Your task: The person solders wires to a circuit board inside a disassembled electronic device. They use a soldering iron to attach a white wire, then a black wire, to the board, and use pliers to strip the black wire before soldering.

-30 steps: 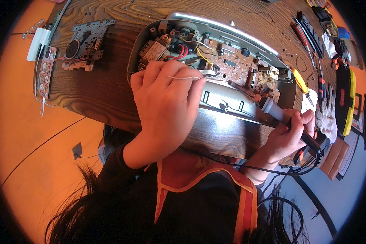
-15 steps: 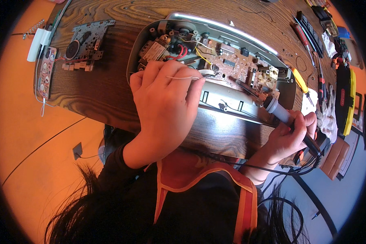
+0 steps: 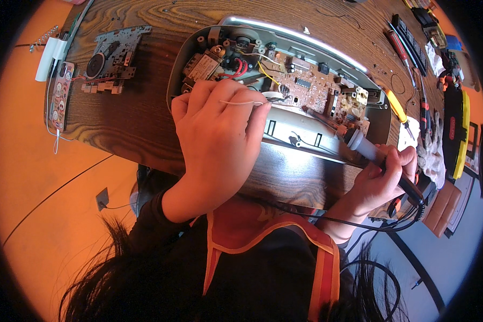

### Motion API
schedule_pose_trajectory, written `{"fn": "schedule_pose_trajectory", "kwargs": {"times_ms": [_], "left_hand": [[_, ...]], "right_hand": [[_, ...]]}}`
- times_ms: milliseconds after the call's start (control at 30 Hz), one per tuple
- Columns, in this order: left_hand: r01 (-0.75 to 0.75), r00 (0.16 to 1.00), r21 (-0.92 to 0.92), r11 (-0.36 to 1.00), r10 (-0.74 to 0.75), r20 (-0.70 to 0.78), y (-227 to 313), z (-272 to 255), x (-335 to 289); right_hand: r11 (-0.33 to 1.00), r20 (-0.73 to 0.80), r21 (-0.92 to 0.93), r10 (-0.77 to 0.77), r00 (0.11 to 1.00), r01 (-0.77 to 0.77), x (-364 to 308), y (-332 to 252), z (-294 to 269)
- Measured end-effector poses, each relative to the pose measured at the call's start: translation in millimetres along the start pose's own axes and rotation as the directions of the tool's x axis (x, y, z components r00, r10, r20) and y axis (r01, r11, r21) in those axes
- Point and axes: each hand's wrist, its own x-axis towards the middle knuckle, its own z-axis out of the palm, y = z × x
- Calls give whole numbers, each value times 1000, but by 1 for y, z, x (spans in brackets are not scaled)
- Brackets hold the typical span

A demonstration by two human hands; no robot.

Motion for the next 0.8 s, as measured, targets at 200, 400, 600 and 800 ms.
{"fn": "schedule_pose_trajectory", "kwargs": {"times_ms": [200,400,600,800], "left_hand": [[-4,1000,-1,1000,4,-1,0,-1,0],[-6,1000,5,1000,5,3,1,-1,1],[6,1000,21,1000,-7,17,0,0,0],[5,1000,25,1000,-6,29,-1,-1,0]], "right_hand": [[999,-15,42,-26,1000,27,1,1,1],[995,-28,89,45,999,-43,0,0,2],[994,-34,110,30,999,-26,0,-2,5],[995,-35,96,-12,999,15,1,-2,6]]}}
